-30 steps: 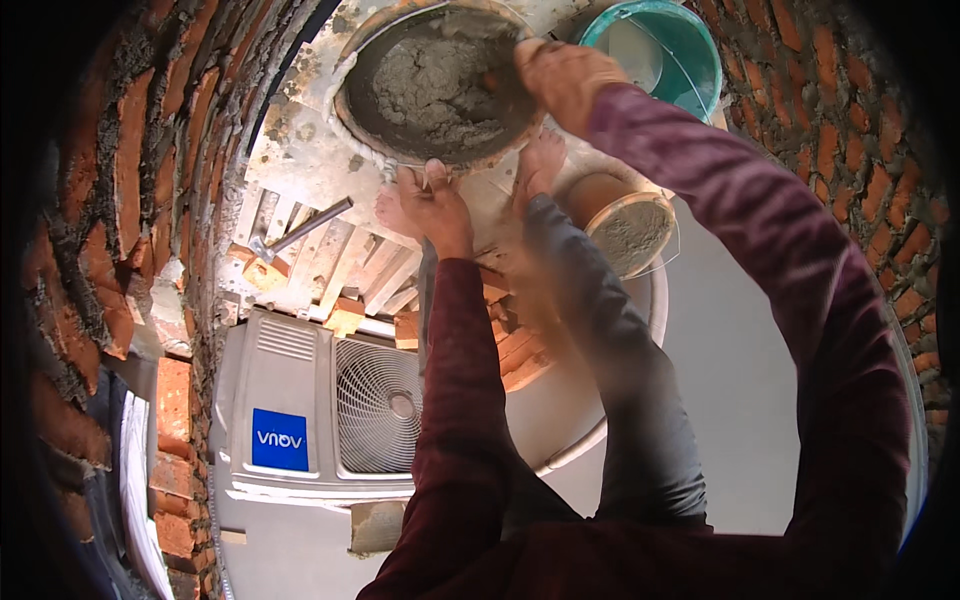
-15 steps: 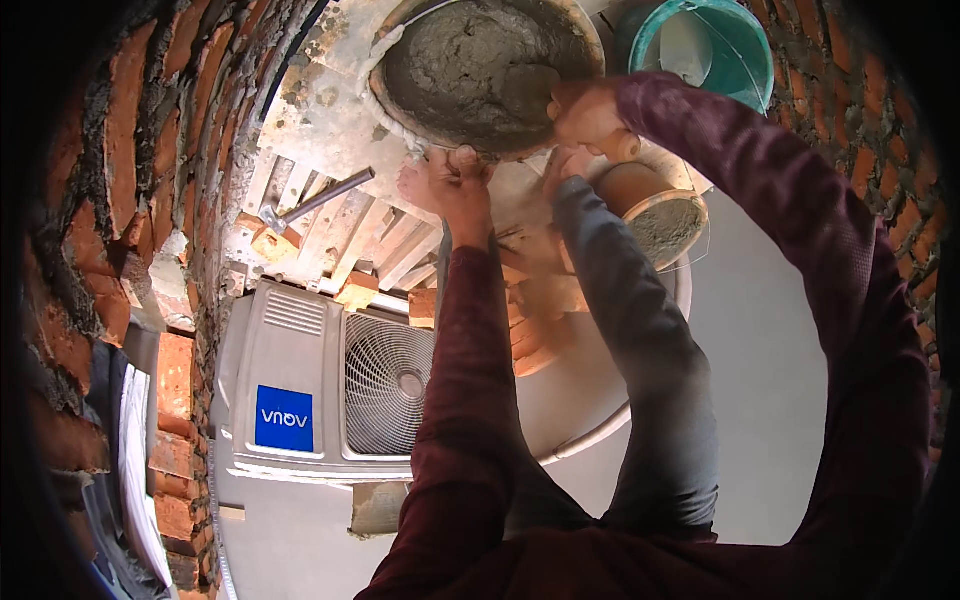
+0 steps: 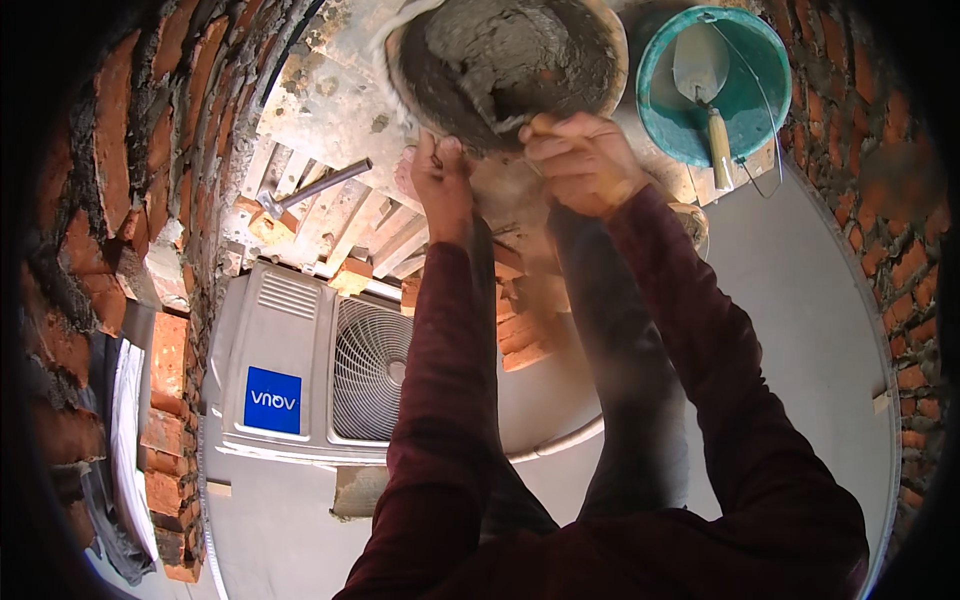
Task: The person is laying bricks by using a trowel to apply mortar onto a wall and placing bricks on top.
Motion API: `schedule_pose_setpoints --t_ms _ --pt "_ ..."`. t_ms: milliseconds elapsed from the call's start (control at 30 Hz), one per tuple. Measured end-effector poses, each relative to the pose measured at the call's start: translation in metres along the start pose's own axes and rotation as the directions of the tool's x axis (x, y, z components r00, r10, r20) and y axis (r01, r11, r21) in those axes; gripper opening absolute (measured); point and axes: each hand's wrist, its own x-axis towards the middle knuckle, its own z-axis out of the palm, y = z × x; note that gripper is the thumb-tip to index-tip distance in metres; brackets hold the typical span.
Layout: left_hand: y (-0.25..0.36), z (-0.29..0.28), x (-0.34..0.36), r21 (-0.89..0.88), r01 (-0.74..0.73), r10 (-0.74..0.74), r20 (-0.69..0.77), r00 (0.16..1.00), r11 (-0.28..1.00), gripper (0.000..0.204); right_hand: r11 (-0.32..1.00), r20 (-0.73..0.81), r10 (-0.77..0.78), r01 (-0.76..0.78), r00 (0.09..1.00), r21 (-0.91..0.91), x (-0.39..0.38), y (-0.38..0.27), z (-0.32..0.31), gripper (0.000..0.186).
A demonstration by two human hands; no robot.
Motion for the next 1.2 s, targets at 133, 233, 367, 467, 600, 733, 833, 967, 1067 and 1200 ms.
schedule_pose_setpoints --t_ms 133,233,367,467,600,733,833,967,1067,1200 --pt "0.010 0.002 0.023 0.097 -0.018 0.018 0.010 1.000 0.995 0.045 0.993 0.058 -0.085 0.089 0.995 -0.080 -0.028 0.005 0.019 0.027" --pt "0.020 -0.002 0.015 0.109 0.004 -0.003 -0.008 1.000 0.994 0.052 0.912 -0.171 -0.203 0.122 0.964 -0.392 -0.058 0.017 0.045 0.027" --pt "0.041 0.010 -0.022 0.149 -0.079 0.098 -0.120 0.988 0.986 0.061 0.071 -0.219 -0.616 -0.224 0.756 -0.972 -0.067 0.031 0.063 0.027" --pt "0.061 0.040 -0.095 0.123 0.001 0.007 -0.071 0.997 0.992 0.062 -0.757 0.154 -0.585 -0.468 0.796 -0.456 -0.073 0.011 0.039 0.032" --pt "0.035 0.049 -0.171 0.107 0.201 -0.206 0.044 0.977 0.974 0.056 -0.508 -0.212 -0.755 -0.758 0.620 -0.408 -0.047 -0.005 0.007 0.047" --pt "0.029 0.053 -0.169 0.280 0.228 -0.265 0.104 0.959 0.933 0.046 -0.723 0.736 -0.575 -0.643 0.356 -0.253 -0.110 0.039 0.090 0.050" --pt "0.030 0.096 -0.166 0.095 0.214 -0.229 0.198 0.953 0.972 0.046 -0.546 0.706 -0.691 -0.752 0.155 -0.369 -0.162 -0.012 0.074 0.050" --pt "0.012 0.119 -0.164 -0.077 0.504 -0.473 0.246 0.846 0.860 0.045 -0.384 0.270 -0.923 -0.614 0.273 -0.690 -0.205 -0.041 0.053 0.033" --pt "-0.026 0.119 -0.186 -0.133 0.523 -0.443 0.383 0.811 0.842 0.044 -0.472 0.323 -0.880 -0.562 0.349 -0.679 -0.217 -0.007 0.072 0.032" --pt "-0.065 0.131 -0.206 0.020 0.480 -0.434 0.463 0.773 0.877 0.054 -0.503 0.241 -0.861 -0.684 0.447 -0.528 -0.221 0.063 0.138 0.036"
